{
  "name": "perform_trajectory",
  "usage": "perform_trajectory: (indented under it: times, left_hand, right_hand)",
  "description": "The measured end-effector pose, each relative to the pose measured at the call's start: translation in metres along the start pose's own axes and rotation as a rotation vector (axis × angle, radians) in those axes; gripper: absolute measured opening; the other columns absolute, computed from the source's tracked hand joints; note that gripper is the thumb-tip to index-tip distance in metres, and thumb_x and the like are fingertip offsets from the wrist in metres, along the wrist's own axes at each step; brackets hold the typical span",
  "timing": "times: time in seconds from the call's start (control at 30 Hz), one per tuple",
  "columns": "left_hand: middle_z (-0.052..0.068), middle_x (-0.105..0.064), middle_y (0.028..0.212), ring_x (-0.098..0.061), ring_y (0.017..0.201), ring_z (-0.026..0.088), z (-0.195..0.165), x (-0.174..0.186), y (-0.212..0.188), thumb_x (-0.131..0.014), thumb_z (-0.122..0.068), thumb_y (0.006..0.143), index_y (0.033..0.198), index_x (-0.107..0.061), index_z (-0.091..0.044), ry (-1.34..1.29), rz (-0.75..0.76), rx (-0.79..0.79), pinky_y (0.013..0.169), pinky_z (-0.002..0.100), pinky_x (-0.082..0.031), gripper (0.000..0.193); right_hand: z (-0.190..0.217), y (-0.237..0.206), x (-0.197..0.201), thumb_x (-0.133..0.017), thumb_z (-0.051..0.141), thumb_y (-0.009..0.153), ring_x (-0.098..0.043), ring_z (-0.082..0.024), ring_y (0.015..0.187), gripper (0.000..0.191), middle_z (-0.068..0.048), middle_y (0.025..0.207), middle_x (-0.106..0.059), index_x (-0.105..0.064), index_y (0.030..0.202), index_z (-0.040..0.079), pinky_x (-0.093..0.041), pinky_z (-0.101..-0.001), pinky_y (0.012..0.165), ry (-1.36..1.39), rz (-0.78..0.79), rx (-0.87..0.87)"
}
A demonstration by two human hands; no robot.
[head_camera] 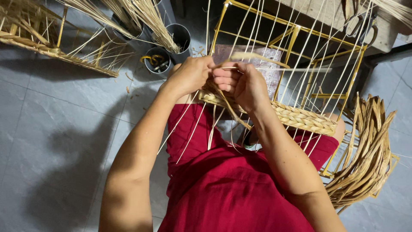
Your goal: The person sits on the floor weaving dried palm leaf strips across a yellow wire frame, using a small knife to tighten and trim the weave. They then carry a large bundle of dried leaves from another room, sort through it, and trim individual strips with scissors.
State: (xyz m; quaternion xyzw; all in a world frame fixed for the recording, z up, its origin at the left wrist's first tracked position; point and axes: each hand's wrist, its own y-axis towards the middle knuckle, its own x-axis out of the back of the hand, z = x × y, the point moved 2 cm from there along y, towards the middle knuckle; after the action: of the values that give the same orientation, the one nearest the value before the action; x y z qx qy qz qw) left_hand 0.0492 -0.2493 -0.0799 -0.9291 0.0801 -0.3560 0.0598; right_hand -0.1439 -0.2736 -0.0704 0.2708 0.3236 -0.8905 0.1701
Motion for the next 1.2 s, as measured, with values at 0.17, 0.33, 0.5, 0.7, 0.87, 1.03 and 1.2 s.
perform_trajectory:
  times: [0.17, 0.33, 0.5, 0.7, 0.87, 1.03, 1.2]
  left_hand:
    - [0.014, -0.075, 0.092, -0.072, 0.09, 0.033, -0.003, -0.005, 0.005, -0.067, -0.011, 0.085, 0.099, -0.075, -0.012, 0.16, 0.06, -0.093, 0.073, 0.046, -0.055, 0.015]
    - [0.003, -0.078, 0.088, -0.072, 0.077, 0.015, 0.007, -0.005, -0.003, -0.069, -0.021, 0.09, 0.113, -0.073, -0.016, -0.263, 0.233, -0.158, 0.069, 0.033, -0.055, 0.024]
    - [0.001, -0.078, 0.09, -0.058, 0.063, 0.005, 0.02, -0.026, -0.003, -0.067, -0.027, 0.101, 0.101, -0.079, -0.009, -0.489, 0.165, 0.1, 0.055, 0.023, -0.05, 0.022]
    - [0.009, -0.08, 0.09, -0.062, 0.051, 0.006, 0.024, -0.035, 0.005, -0.06, -0.018, 0.101, 0.097, -0.07, -0.002, -0.564, 0.077, 0.161, 0.044, 0.023, -0.049, 0.019]
    - [0.011, -0.081, 0.092, -0.064, 0.051, 0.009, 0.022, -0.028, 0.008, -0.055, -0.016, 0.103, 0.101, -0.066, -0.001, -0.485, 0.136, 0.129, 0.041, 0.024, -0.049, 0.019]
    - [0.018, -0.078, 0.103, -0.072, 0.054, 0.018, 0.026, -0.016, 0.015, -0.052, -0.017, 0.103, 0.105, -0.058, 0.004, -0.64, 0.348, 0.141, 0.042, 0.026, -0.052, 0.022]
    - [0.021, -0.076, 0.107, -0.074, 0.061, 0.02, 0.025, -0.011, 0.019, -0.053, -0.019, 0.104, 0.112, -0.062, 0.004, -0.678, 0.501, 0.178, 0.048, 0.025, -0.057, 0.026]
  right_hand:
    - [0.017, -0.018, -0.006, -0.059, 0.027, 0.105, -0.071, -0.021, 0.082, 0.032, -0.014, 0.106, -0.075, -0.071, 0.123, 0.003, -0.057, -0.0336, 0.069, -0.856, 0.005, 0.354]
    - [0.035, -0.039, 0.006, -0.076, 0.027, 0.091, -0.074, -0.025, 0.076, 0.024, -0.01, 0.093, -0.078, -0.076, 0.107, 0.009, -0.055, -0.0373, 0.062, -1.691, -0.07, 0.569]
    - [0.028, -0.043, 0.027, -0.073, 0.038, 0.095, -0.073, -0.026, 0.069, 0.026, -0.01, 0.082, -0.076, -0.077, 0.1, 0.013, -0.057, -0.0418, 0.061, -1.862, -0.134, 0.225]
    - [0.021, -0.038, 0.03, -0.074, 0.046, 0.094, -0.07, -0.033, 0.071, 0.035, -0.013, 0.078, -0.074, -0.079, 0.094, 0.011, -0.055, -0.0474, 0.062, -1.978, -0.122, 0.147]
    - [0.028, -0.066, 0.012, -0.071, 0.039, 0.095, -0.071, -0.028, 0.073, 0.032, -0.011, 0.094, -0.076, -0.081, 0.1, 0.009, -0.056, -0.0422, 0.058, -1.851, -0.092, 0.648]
    - [0.017, -0.088, 0.005, -0.071, 0.04, 0.087, -0.074, -0.022, 0.072, 0.03, -0.006, 0.093, -0.079, -0.083, 0.094, 0.013, -0.059, -0.0361, 0.067, -1.704, 0.229, 0.346]
    - [0.056, -0.09, 0.013, -0.068, 0.029, 0.098, -0.078, -0.019, 0.088, 0.026, -0.009, 0.097, -0.08, -0.077, 0.11, 0.008, -0.06, -0.0331, 0.082, -1.393, 0.005, 0.155]
